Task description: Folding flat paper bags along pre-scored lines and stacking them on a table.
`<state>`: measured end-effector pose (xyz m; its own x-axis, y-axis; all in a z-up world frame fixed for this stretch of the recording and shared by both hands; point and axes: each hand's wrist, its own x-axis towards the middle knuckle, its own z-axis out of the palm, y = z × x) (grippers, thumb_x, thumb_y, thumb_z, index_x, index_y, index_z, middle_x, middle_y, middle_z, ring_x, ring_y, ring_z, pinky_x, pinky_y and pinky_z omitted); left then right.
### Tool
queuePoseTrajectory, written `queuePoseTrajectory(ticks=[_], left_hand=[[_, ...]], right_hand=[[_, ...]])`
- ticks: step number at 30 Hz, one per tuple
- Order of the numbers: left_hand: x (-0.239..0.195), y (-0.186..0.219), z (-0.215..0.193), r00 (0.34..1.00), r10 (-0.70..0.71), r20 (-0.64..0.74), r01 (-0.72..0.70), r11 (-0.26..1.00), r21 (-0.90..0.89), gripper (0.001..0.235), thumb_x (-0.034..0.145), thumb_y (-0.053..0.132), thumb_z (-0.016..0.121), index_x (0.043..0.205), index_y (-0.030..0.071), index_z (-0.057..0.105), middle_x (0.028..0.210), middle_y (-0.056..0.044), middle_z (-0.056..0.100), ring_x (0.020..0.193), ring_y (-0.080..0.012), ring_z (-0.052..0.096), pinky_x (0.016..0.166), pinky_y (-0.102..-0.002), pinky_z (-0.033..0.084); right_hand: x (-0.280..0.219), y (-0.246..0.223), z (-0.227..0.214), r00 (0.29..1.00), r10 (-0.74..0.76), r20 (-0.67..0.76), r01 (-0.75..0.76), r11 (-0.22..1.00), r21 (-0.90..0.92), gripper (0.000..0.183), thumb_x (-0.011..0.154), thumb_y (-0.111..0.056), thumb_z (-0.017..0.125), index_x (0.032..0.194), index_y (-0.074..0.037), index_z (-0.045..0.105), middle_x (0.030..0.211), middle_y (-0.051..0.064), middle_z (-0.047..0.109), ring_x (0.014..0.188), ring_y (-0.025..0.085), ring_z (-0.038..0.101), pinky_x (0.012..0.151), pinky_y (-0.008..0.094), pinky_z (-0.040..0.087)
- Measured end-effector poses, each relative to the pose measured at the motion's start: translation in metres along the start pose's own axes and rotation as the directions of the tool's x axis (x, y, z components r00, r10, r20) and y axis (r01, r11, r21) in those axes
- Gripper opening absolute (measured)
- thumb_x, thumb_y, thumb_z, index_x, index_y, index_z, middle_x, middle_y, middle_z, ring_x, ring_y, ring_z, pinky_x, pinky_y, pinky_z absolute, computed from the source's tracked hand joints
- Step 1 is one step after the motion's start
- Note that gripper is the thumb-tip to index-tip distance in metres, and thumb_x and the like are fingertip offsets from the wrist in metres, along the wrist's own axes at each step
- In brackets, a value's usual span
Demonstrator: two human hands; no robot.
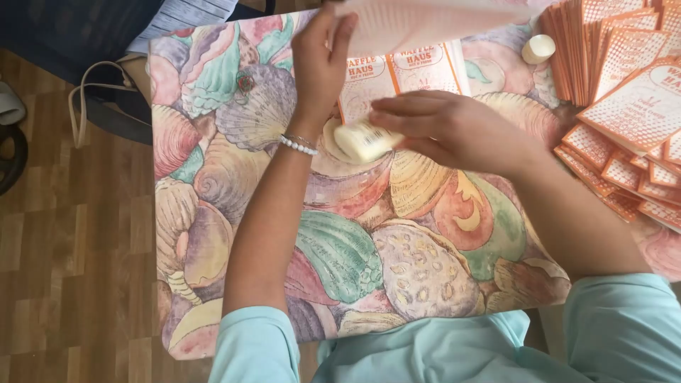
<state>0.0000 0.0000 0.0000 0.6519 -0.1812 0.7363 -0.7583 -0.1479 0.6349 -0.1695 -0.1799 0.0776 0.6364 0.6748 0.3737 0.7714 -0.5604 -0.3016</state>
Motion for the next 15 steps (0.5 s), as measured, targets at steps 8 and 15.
queuePoseTrajectory(ticks=[8,15], left_hand=[[0.029,0.038,-0.033,0.991,0.056,-0.12,-0.063,0.996,-0.058,0.03,0.103,0.026,0.054,0.079,0.012,0.042,0.068,0.001,0.036,0.065,-0.0108,0.034,0.06,-0.03,0.03],[-0.014,0.088,-0.062,0.999,-0.006,0.04,0.012,0.991,-0.13,0.03,0.108,0.035,0.053,0.108,0.007,0.063,0.08,-0.001,0.063,0.073,-0.0079,0.058,0.064,-0.023,0.045]], right_hand=[[0.008,0.14,0.084,0.938,0.311,-0.154,-0.322,0.946,-0.048,0.042,0.097,-0.011,0.074,0.137,-0.001,0.067,0.137,0.02,0.065,0.123,0.041,0.06,0.102,0.052,0.047],[-0.046,0.094,0.025,0.716,0.669,-0.198,-0.602,0.736,0.308,0.053,0.082,-0.042,0.087,0.07,-0.011,0.046,0.079,-0.008,0.031,0.076,0.008,0.025,0.067,0.029,0.014]])
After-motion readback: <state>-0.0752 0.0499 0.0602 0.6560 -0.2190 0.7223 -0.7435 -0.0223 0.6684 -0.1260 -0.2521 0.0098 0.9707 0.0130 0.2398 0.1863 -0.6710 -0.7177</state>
